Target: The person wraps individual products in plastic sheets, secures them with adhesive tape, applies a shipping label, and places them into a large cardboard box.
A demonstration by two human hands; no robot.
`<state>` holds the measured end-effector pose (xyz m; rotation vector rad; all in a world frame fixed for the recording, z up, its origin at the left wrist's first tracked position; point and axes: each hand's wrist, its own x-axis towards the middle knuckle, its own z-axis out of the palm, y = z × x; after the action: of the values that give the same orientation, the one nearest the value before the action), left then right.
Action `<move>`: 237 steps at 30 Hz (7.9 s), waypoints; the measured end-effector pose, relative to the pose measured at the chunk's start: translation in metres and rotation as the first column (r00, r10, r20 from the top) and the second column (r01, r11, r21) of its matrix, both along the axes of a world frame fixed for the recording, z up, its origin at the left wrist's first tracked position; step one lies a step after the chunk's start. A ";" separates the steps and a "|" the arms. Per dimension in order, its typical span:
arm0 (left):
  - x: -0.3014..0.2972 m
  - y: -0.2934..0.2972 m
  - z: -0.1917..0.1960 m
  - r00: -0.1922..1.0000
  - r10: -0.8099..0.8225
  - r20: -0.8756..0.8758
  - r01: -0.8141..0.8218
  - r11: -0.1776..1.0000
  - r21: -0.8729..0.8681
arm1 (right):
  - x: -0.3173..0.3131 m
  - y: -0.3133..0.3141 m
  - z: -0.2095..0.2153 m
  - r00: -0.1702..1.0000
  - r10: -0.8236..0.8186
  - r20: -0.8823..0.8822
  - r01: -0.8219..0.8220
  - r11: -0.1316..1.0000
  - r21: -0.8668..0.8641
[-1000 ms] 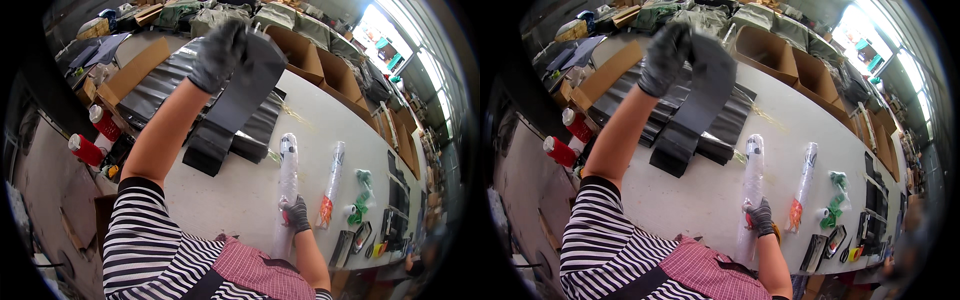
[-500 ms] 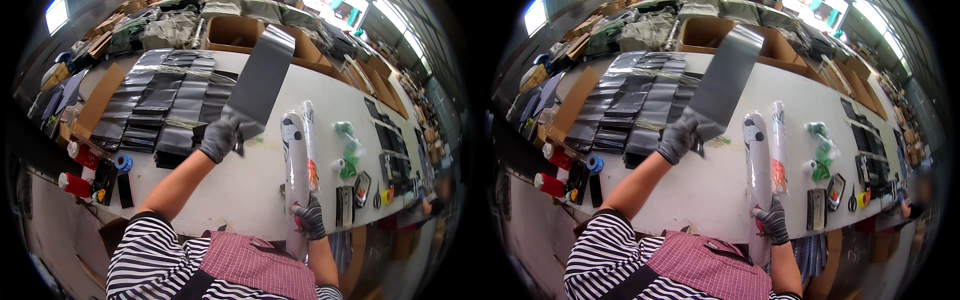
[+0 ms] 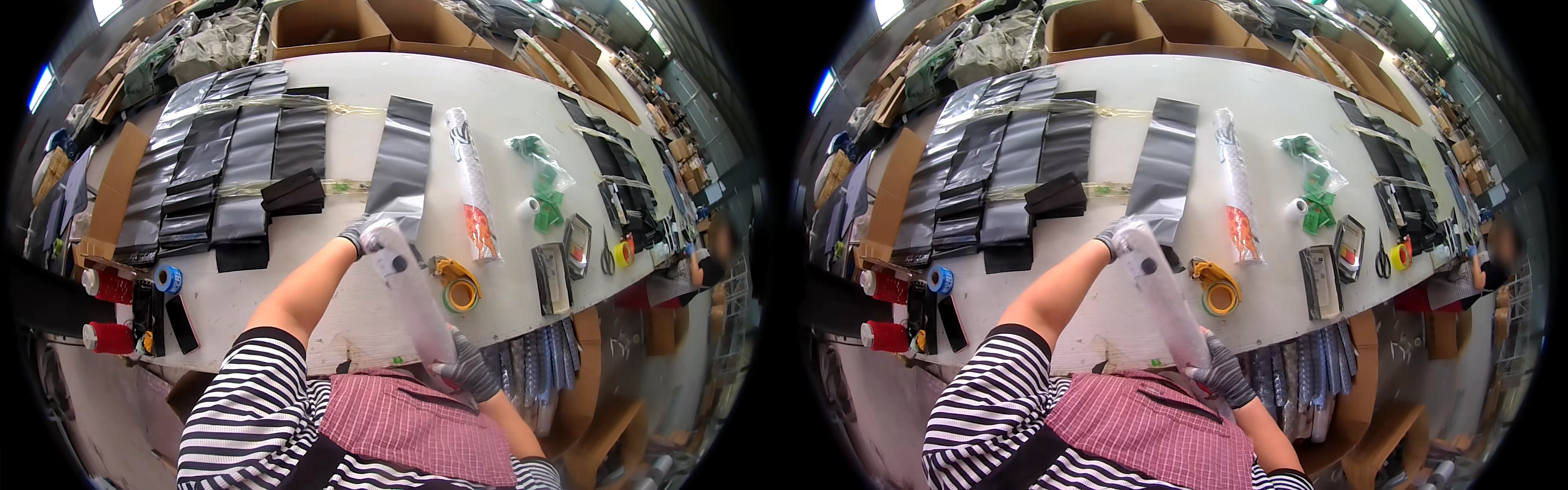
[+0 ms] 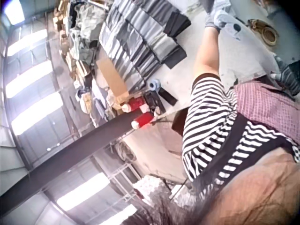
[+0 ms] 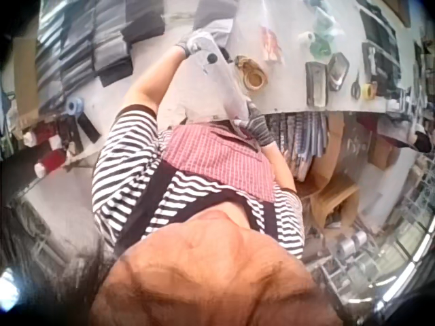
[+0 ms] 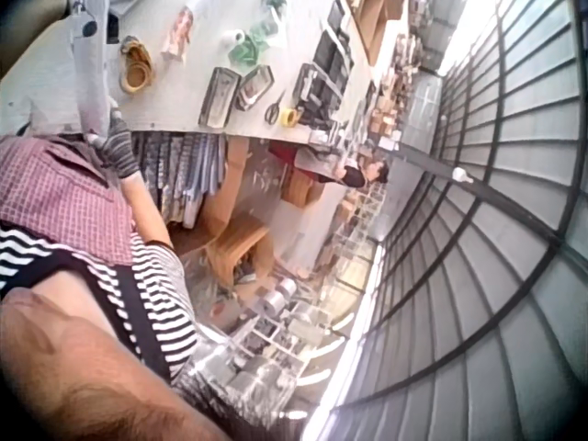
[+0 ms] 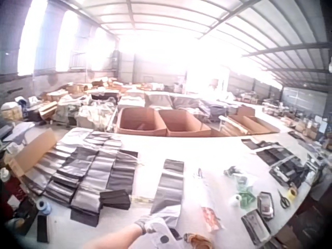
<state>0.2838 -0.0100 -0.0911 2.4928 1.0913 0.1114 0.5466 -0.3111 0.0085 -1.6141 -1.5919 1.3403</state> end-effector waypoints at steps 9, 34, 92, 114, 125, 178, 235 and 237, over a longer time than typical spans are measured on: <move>-0.028 0.023 -0.015 0.971 0.225 0.081 -0.155 0.851 -0.502 | -0.008 -0.007 -0.021 0.888 0.052 0.458 -0.040 0.999 -0.035; 0.000 -0.031 0.026 0.715 0.661 0.228 -0.652 0.748 -0.123 | -0.051 0.091 0.023 0.951 -0.023 0.310 0.097 0.969 -0.226; -0.015 -0.237 -0.005 0.622 0.782 -0.040 -0.490 0.348 -0.799 | 0.319 0.163 -0.055 0.843 -0.430 0.323 0.146 0.762 0.631; 0.000 -0.238 -0.007 0.445 0.870 -0.212 -0.683 0.177 -0.709 | 0.491 0.305 -0.091 0.410 -0.311 0.857 0.133 0.950 0.281; -0.016 -0.243 -0.028 0.455 0.879 -0.144 -0.628 0.202 -0.752 | 0.499 0.319 -0.103 0.359 -0.252 0.899 0.109 0.968 0.228; -0.034 -0.253 -0.039 0.727 0.676 0.118 -0.333 0.498 -0.801 | -0.020 0.056 -0.029 0.789 -0.266 -0.554 -0.276 0.652 -0.706; 0.000 -0.200 0.093 0.856 0.297 0.423 -0.319 0.948 -0.018 | -0.130 0.157 -0.189 -0.024 0.134 0.991 -0.750 0.653 -0.106; 0.000 -0.181 0.079 0.906 0.218 0.362 -0.215 0.975 -0.050 | -0.138 0.150 -0.180 0.035 0.115 0.993 -0.728 0.684 -0.053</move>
<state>0.2837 -0.1910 -0.0126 2.2107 1.1924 0.6091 0.4090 -0.1609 -0.1712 -1.6723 -3.1045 -0.3666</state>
